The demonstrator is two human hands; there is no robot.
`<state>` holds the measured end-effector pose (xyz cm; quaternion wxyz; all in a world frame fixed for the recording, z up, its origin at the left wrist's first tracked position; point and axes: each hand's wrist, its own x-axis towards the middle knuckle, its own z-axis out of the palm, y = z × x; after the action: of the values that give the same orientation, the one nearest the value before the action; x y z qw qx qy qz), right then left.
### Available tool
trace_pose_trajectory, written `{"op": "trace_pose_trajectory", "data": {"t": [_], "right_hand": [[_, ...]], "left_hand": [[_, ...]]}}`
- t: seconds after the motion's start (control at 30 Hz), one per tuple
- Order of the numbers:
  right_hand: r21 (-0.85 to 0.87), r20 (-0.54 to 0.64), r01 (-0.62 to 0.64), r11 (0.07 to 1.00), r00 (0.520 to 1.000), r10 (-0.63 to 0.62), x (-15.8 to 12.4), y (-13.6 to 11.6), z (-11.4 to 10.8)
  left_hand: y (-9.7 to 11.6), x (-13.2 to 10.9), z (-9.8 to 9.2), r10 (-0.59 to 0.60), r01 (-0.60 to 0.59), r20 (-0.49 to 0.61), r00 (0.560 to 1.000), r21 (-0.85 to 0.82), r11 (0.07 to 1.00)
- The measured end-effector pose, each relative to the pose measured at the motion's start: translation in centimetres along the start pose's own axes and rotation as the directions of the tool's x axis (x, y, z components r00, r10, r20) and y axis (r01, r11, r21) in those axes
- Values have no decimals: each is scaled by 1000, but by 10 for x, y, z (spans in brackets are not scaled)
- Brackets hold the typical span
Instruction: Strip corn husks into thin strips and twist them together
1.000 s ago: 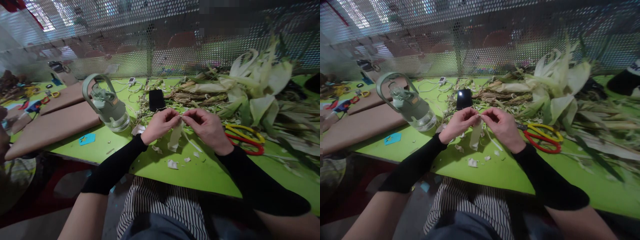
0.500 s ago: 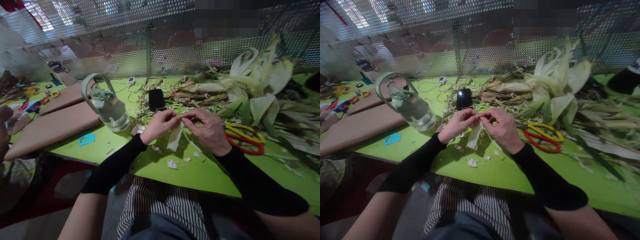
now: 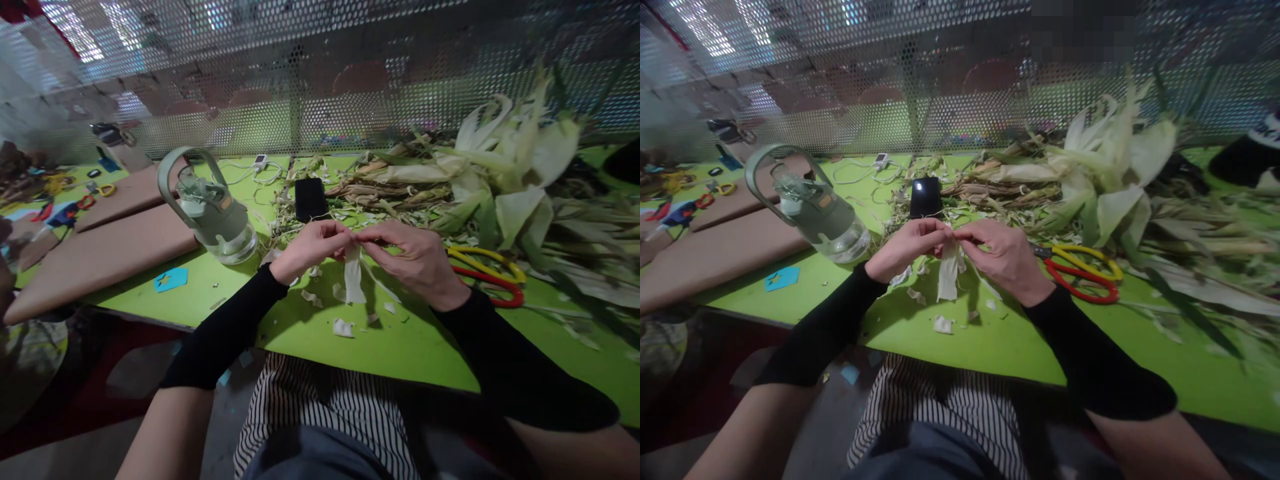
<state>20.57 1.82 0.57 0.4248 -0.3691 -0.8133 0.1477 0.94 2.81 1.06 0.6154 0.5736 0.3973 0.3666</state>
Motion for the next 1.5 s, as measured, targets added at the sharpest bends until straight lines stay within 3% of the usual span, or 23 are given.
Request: {"op": "trace_pose_trajectory", "data": {"t": [0.13, 0.3, 0.43, 0.63, 0.83, 1.03, 1.2, 1.33, 1.5], "right_hand": [[72, -41, -108, 991, 993, 112, 0, 2, 5], [293, -25, -255, 921, 961, 274, 0, 9, 13], [310, -20, -285, 907, 952, 306, 1, 10, 13], [251, -51, -284, 925, 951, 306, 1, 5, 11], [143, -92, -168, 975, 979, 182, -2, 4, 12], [-104, -121, 99, 990, 986, -111, -5, 7, 11], [-169, -69, 180, 969, 979, -193, -6, 8, 9], [-95, -78, 102, 990, 991, -110, -5, 7, 9], [228, -50, -194, 954, 976, 210, -2, 9, 12]], "left_hand": [[-3, 1, 0, 78, -77, -10, 997, 54, 996], [-7, 2, 2, 201, -184, -81, 976, 179, 967], [-5, 0, 3, 247, -213, -95, 964, 278, 937], [-4, -1, 4, 196, -169, -68, 978, 284, 944], [-5, 1, 3, 199, -160, -80, 977, 348, 924], [-3, -1, 3, 92, -86, -43, 995, 129, 988], [1, -2, 2, 67, -61, -52, 996, 124, 990], [0, -1, 3, 90, -78, -74, 993, 153, 985], [0, -1, 2, 145, -133, -54, 988, 180, 975]]}}
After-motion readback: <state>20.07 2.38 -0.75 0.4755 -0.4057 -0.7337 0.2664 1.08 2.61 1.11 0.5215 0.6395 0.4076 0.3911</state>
